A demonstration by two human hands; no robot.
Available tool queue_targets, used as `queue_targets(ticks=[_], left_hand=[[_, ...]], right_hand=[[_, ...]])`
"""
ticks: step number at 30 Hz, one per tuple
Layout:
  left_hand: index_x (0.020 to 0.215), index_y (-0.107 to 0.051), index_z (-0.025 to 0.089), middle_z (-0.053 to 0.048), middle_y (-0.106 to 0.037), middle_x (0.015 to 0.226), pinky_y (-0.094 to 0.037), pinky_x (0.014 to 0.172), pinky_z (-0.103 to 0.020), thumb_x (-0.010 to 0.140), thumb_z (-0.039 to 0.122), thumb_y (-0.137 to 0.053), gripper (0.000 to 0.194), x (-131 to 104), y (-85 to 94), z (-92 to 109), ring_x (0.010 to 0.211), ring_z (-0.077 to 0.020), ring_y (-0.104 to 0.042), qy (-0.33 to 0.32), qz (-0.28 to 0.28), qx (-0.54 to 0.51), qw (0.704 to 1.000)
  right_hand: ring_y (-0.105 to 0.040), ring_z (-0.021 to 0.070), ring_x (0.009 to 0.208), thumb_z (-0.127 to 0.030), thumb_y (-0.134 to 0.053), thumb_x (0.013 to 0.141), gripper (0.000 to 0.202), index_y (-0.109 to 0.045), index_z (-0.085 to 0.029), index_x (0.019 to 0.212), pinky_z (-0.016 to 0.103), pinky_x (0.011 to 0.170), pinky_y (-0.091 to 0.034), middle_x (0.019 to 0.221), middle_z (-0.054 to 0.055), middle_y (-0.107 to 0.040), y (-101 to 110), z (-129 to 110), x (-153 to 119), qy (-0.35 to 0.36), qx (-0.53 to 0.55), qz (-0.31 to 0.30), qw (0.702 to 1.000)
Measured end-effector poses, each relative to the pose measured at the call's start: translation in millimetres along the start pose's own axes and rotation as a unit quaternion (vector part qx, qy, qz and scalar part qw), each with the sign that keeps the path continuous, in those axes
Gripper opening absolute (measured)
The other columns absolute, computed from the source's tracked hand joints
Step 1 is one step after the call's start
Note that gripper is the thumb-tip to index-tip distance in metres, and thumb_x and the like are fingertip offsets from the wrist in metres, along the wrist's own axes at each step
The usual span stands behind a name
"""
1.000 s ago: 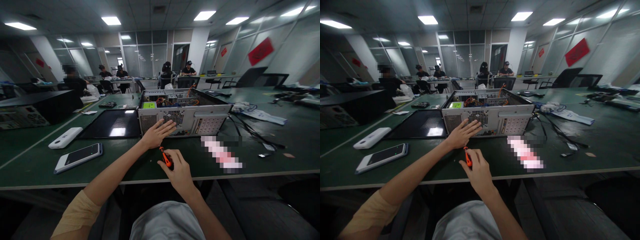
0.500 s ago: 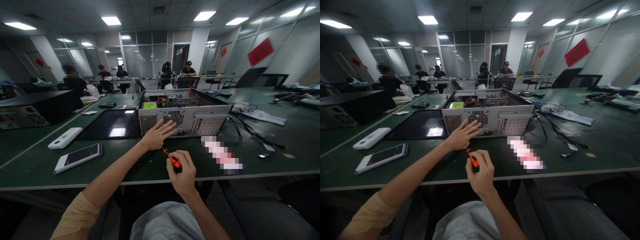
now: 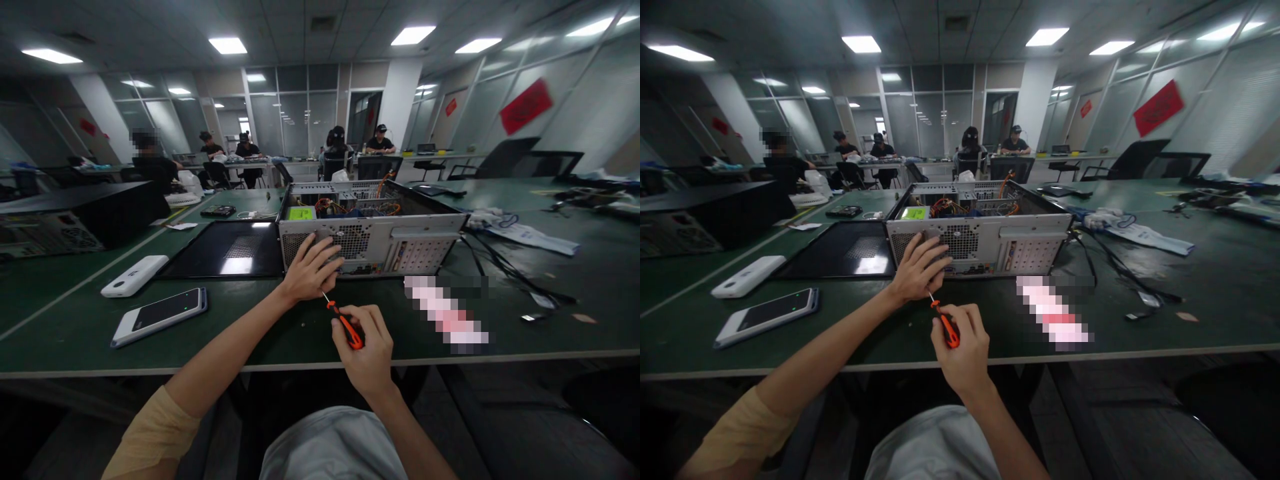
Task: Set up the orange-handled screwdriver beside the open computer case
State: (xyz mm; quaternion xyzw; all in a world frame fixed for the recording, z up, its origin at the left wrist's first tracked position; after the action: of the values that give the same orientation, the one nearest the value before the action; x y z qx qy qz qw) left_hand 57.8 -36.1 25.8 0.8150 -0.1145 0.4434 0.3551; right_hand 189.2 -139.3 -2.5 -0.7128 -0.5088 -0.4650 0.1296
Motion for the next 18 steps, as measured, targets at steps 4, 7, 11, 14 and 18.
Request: queue_targets(ticks=[4, 7, 11, 14, 18], left_hand=[[0.120, -0.066, 0.023, -0.010, -0.068, 0.133, -0.029, 0.123, -0.060, 0.091, 0.025, -0.059, 0.029, 7.1, 30.6, -22.7, 0.139, -0.0292, -0.052, 0.092, 0.098, 0.011, 0.991], [0.108, -0.069, 0.023, -0.010, -0.069, 0.124, -0.038, 0.116, -0.055, 0.091, 0.027, -0.059, 0.021, 8.3, 55.5, -47.0, 0.132, -0.0293, -0.056, 0.179, 0.163, 0.047, 0.969], [0.090, -0.069, 0.020, -0.007, -0.071, 0.094, -0.051, 0.091, -0.041, 0.089, 0.025, -0.056, 0.014, -1.2, 83.0, -72.4, 0.094, -0.0216, -0.066, 0.277, 0.242, 0.060, 0.928], [0.083, -0.068, 0.019, 0.003, -0.057, 0.063, -0.044, 0.058, -0.024, 0.083, 0.024, -0.060, 0.010, -7.8, 87.1, -84.8, 0.054, -0.0103, -0.049, 0.322, 0.233, -0.065, 0.916], [0.079, -0.068, 0.017, 0.006, -0.050, 0.056, -0.031, 0.047, -0.020, 0.079, 0.031, -0.068, 0.014, -13.2, 70.2, -96.7, 0.047, -0.0069, -0.041, 0.419, 0.057, -0.342, 0.839]], right_hand=[[-0.062, 0.0146, 0.074, -0.019, -0.062, 0.090, 0.016, -0.065, -0.021, 0.106, 0.028, 0.070, -0.053, 0.093, 0.002, -0.061, -7.2, 4.4, 1.3, -0.031, 0.003, -0.057, 0.998], [-0.065, 0.0169, 0.079, -0.020, -0.056, 0.092, 0.019, -0.065, -0.021, 0.108, 0.030, 0.073, -0.053, 0.093, 0.003, -0.065, -9.7, 8.4, 1.4, -0.052, 0.014, -0.092, 0.994], [-0.067, 0.0177, 0.082, -0.019, -0.048, 0.094, 0.020, -0.064, -0.021, 0.106, 0.030, 0.075, -0.053, 0.092, 0.003, -0.069, -6.3, 14.9, 0.5, -0.080, 0.052, -0.079, 0.992], [-0.066, 0.0170, 0.078, -0.019, -0.047, 0.094, 0.021, -0.064, -0.021, 0.106, 0.029, 0.072, -0.052, 0.089, 0.002, -0.069, -1.9, 19.4, -0.7, -0.101, 0.084, -0.042, 0.990], [-0.065, 0.0162, 0.075, -0.019, -0.047, 0.093, 0.020, -0.063, -0.021, 0.104, 0.028, 0.070, -0.051, 0.086, 0.001, -0.068, 0.5, 20.8, -1.6, -0.108, 0.103, -0.021, 0.989]])
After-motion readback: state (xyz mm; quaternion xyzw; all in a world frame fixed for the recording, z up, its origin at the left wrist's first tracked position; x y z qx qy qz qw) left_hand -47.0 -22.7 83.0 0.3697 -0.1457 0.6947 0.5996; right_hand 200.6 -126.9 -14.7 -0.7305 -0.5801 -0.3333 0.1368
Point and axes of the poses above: each hand's wrist, its own x-axis towards the middle knuckle, its own y-axis out of the back of the hand, z = x × y, the point moved 7 cm from there along x, towards the middle knuckle
